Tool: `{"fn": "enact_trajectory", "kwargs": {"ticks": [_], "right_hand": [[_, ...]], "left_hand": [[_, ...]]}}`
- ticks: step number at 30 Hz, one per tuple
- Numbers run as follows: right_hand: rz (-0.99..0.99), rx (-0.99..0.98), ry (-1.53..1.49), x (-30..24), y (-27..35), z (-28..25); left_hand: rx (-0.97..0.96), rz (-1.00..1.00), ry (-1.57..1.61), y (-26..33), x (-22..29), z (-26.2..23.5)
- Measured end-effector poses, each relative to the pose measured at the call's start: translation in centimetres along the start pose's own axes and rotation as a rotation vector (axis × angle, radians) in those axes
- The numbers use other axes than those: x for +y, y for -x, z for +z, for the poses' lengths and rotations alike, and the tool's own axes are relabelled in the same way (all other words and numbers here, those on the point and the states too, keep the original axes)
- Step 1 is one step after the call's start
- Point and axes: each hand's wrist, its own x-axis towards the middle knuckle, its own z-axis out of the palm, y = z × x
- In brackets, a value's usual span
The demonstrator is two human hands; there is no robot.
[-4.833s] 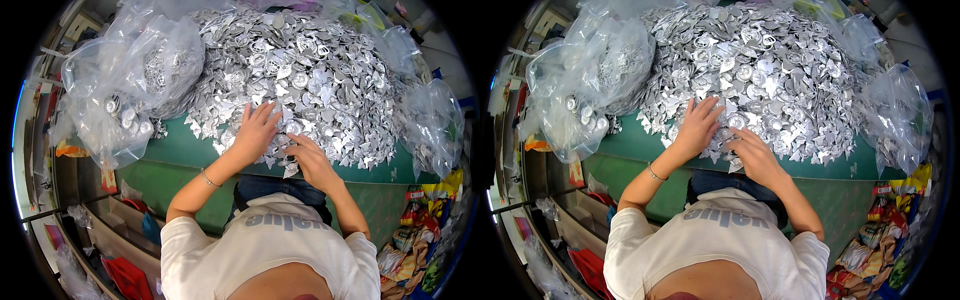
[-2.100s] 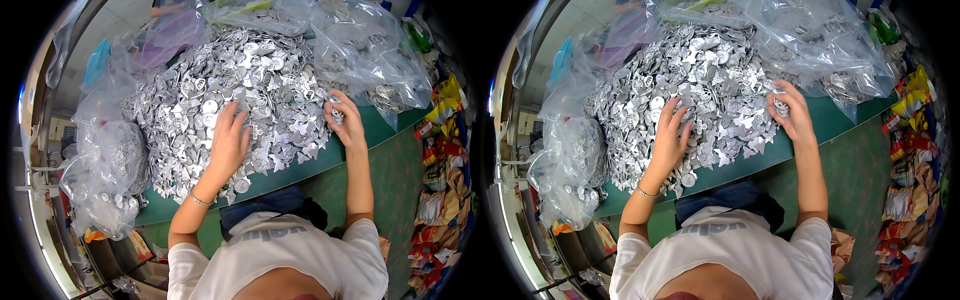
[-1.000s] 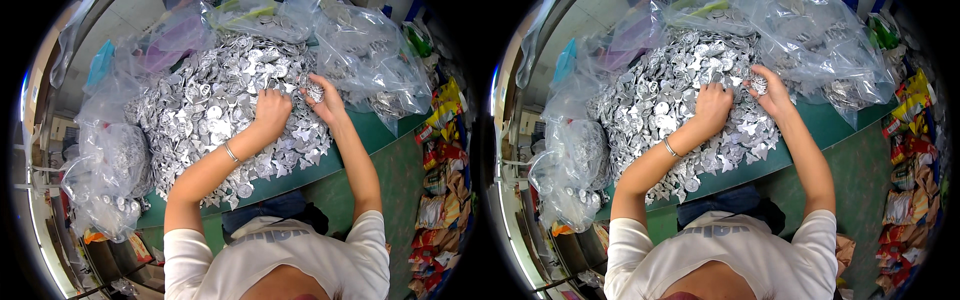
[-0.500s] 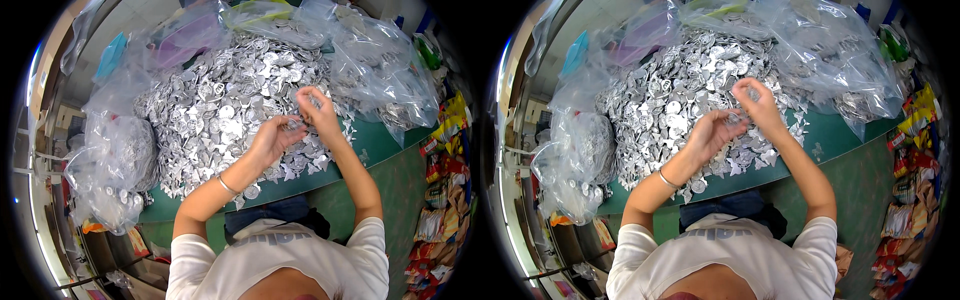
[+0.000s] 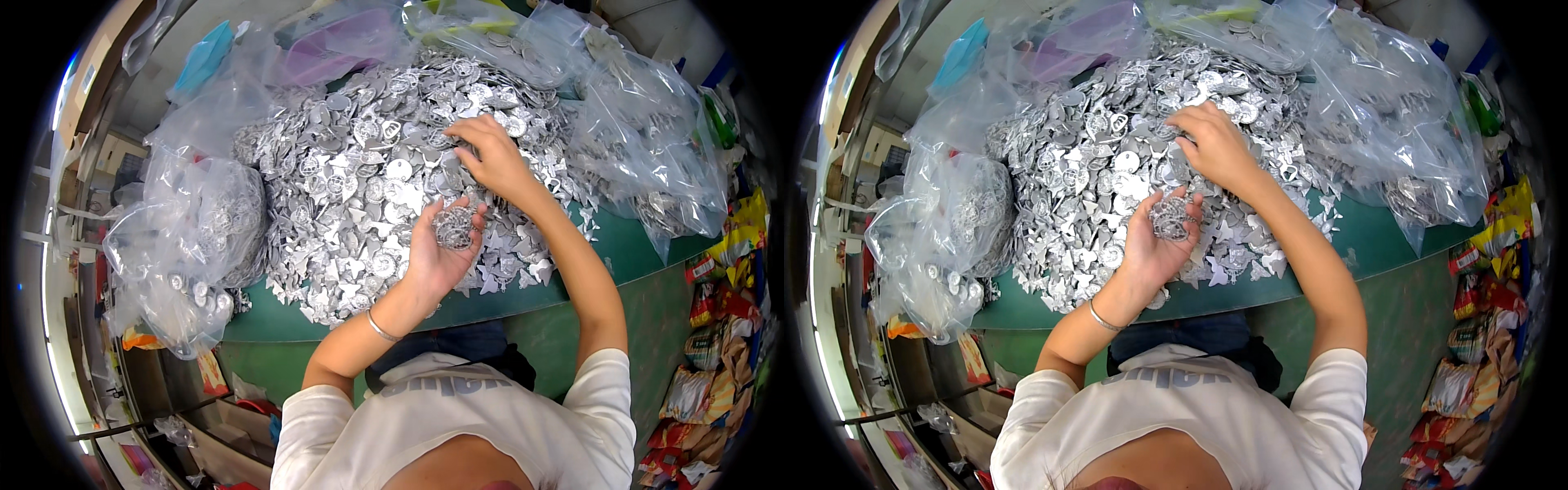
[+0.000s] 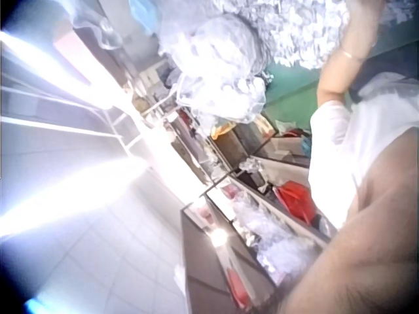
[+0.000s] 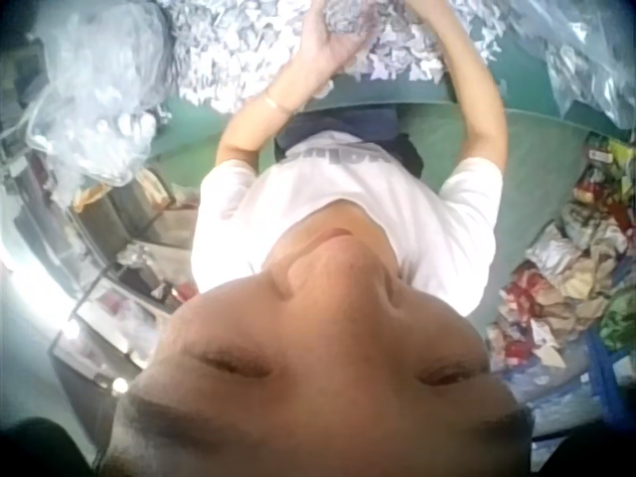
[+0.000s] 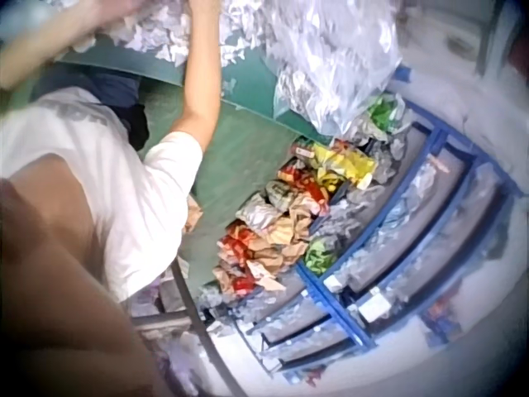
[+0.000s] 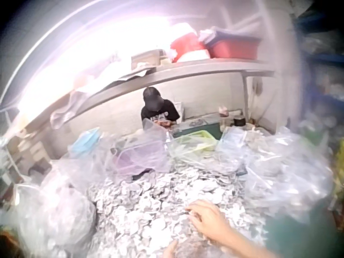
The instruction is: The person picks up and sorts small shiny metal parts by hand from a large pile on a green table, stacking them into small groups and placing them into nearby plastic bags and containers.
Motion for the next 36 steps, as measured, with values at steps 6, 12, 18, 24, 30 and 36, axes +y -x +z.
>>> {"fn": "enact_trajectory", "kwargs": {"ticks": [6, 12, 18, 24, 30, 36], "right_hand": [[-0.237, -0.108, 0.416, 1.4, -2.4, 1.9], [0.321, -0.189, -0.444, -0.4, -0.5, -1.3], [0.167, -0.400, -0.381, -3.1, -0.7, -2.0], [-0.064, -0.006, 0.285, 2.5, -5.1, 1.7], [-0.235, -0.123, 0.735, 2.1, -6.0, 3.4], [-0.222, -0.087, 0.681, 1.7, -5.9, 2.7]], "left_hand": [[-0.076, 0.013, 0.074, -0.1, 1.3, -1.2], [-0.029, 0.081, -0.046, 0.6, 2.1, 0.2], [-0.063, -0.020, -0.179, -0.7, 3.6, -1.3], [-0.136, -0.052, -0.236, -0.2, 3.7, -0.1], [-0.211, -0.030, -0.182, -0.4, 4.4, -1.1], [-0.150, 0.037, -0.225, -0.8, 4.2, -1.1]]}}
